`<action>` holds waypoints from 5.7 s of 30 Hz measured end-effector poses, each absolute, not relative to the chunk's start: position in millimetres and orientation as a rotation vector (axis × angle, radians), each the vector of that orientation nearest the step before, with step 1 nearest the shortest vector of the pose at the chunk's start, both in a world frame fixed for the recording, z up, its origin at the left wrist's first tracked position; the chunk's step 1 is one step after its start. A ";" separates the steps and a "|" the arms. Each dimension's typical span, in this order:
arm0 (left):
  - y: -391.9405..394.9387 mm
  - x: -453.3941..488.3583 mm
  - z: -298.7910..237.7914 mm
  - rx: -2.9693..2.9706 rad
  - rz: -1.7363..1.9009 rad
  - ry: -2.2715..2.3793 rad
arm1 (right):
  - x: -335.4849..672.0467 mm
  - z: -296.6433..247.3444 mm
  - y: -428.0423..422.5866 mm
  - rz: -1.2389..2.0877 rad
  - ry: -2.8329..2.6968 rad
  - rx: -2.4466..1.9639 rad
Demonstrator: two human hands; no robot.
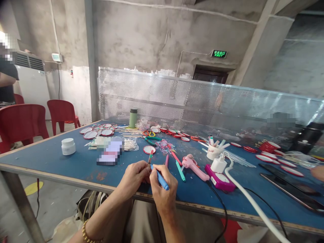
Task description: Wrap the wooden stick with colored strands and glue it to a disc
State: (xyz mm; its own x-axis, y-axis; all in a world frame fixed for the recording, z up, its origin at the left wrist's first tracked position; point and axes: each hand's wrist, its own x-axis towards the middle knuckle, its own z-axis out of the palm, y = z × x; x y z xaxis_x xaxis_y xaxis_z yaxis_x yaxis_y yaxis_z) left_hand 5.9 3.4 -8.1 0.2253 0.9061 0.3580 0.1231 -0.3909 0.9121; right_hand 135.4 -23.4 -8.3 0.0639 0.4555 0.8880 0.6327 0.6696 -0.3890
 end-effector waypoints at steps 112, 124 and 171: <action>0.3 5.1 -5.2 1.776 1.242 1.063 | 136.9 -11.4 -23.6 -0.221 -1.600 -0.909; -0.2 4.5 -5.5 1.848 1.266 1.142 | 136.2 -11.3 -24.6 -0.228 -1.642 -0.911; -2.7 4.2 -2.3 1.836 1.257 1.113 | 135.1 -9.7 -25.8 -0.234 -1.607 -0.916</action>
